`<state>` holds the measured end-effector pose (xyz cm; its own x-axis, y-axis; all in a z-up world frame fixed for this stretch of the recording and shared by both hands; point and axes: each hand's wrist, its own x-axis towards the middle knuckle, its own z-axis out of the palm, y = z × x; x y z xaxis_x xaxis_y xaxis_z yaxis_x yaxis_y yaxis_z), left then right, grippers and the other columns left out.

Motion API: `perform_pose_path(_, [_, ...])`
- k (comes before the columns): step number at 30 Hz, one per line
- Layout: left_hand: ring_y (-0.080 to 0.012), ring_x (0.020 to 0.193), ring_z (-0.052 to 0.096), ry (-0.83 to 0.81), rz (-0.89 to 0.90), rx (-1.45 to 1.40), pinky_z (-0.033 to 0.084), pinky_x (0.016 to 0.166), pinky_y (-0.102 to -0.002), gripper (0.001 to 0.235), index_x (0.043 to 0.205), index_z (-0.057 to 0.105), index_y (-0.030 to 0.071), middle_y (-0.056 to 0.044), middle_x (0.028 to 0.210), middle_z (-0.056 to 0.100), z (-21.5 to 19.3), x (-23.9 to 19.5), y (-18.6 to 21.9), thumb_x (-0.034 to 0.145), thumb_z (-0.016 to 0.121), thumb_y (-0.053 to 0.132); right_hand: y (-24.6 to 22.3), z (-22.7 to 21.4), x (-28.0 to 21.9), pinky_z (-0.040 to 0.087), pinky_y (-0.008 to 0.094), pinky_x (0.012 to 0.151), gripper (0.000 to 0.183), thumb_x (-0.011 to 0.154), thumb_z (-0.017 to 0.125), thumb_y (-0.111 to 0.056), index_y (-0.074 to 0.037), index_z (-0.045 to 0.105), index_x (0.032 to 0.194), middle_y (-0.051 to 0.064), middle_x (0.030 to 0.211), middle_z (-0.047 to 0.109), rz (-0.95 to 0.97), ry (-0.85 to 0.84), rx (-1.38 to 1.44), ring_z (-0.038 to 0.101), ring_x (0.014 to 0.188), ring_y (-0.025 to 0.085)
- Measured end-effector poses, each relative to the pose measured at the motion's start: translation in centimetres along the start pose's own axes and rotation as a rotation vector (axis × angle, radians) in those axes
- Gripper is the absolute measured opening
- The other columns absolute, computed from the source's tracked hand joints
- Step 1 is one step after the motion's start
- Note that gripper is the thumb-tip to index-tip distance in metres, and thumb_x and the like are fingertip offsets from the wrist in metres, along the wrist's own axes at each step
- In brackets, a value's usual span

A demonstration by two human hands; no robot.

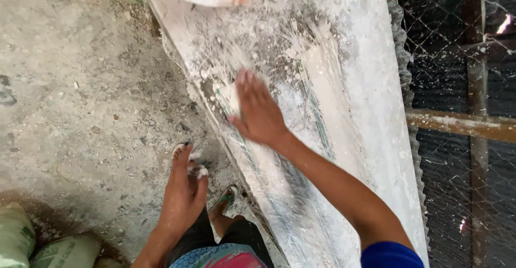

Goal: Mixing plaster in a bucket and using a cup to pour it onto a long mold, then spreading it by hand to create architectural cornices.

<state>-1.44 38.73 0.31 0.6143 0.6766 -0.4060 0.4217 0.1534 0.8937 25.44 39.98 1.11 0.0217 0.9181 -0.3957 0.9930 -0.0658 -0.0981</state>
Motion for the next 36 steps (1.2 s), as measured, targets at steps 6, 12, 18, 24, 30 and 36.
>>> perform_pose_path(6, [-0.0254,0.072,0.061,0.077,0.005,-0.030,0.046,0.052,-0.042,0.065,0.160,0.025,0.014,-0.018,0.134,0.050,1.0,-4.2,-1.3,0.101,0.052,0.022,3.0,2.1,1.1,0.003,0.050,0.136,0.081,0.111,0.012,-0.060,-0.001,-0.009,0.164,0.022,0.173,-0.008,-0.092,0.135,0.223,-0.004,0.163,0.037])
perform_pose_path(12, [-0.0194,0.048,0.057,0.147,0.100,0.026,0.042,0.050,-0.043,0.065,0.156,0.027,0.007,-0.024,0.160,0.033,5.4,-11.5,-1.7,0.098,0.054,0.015,2.7,6.0,-7.9,0.005,0.050,0.136,0.079,0.114,0.021,-0.050,0.008,-0.005,0.161,0.030,0.171,-0.004,-0.160,0.200,0.103,-0.001,0.162,0.042])
perform_pose_path(18, [-0.0173,0.042,0.046,0.167,0.150,0.084,0.041,0.053,-0.043,0.070,0.161,0.026,0.007,-0.010,0.068,0.056,13.8,-23.6,-3.0,0.099,0.058,0.015,0.7,14.4,-26.2,0.009,0.051,0.132,0.082,0.110,0.019,-0.053,0.011,0.004,0.159,0.031,0.169,0.003,-0.133,0.205,0.076,0.005,0.159,0.042])
perform_pose_path(24, [-0.0491,0.109,0.063,0.408,0.360,0.210,0.057,0.083,-0.049,0.073,0.155,0.037,-0.006,-0.031,0.126,0.054,27.7,-39.5,-6.7,0.089,0.066,-0.004,0.4,24.0,-45.7,0.010,0.051,0.131,0.082,0.111,0.027,-0.052,0.008,0.008,0.163,0.032,0.169,0.010,-0.073,0.216,0.096,0.011,0.159,0.044])
perform_pose_path(30, [-0.0621,0.132,0.041,0.171,0.156,0.158,0.048,0.094,-0.075,0.069,0.157,0.025,-0.008,-0.040,0.145,0.040,37.5,-54.2,-6.8,0.097,0.059,0.002,-0.3,32.8,-64.4,0.011,0.053,0.130,0.077,0.111,0.027,-0.047,0.006,0.009,0.164,0.030,0.170,0.008,-0.086,0.231,0.140,0.010,0.159,0.044])
perform_pose_path(36, [-0.0396,0.084,0.072,0.074,0.263,0.228,0.062,0.067,-0.057,0.067,0.157,0.030,0.001,-0.031,0.137,0.050,45.8,-66.2,-9.6,0.095,0.056,0.003,-1.6,40.9,-82.5,0.010,0.052,0.130,0.076,0.109,0.030,-0.043,0.010,0.014,0.161,0.033,0.168,0.014,-0.098,0.258,0.083,0.014,0.157,0.045])
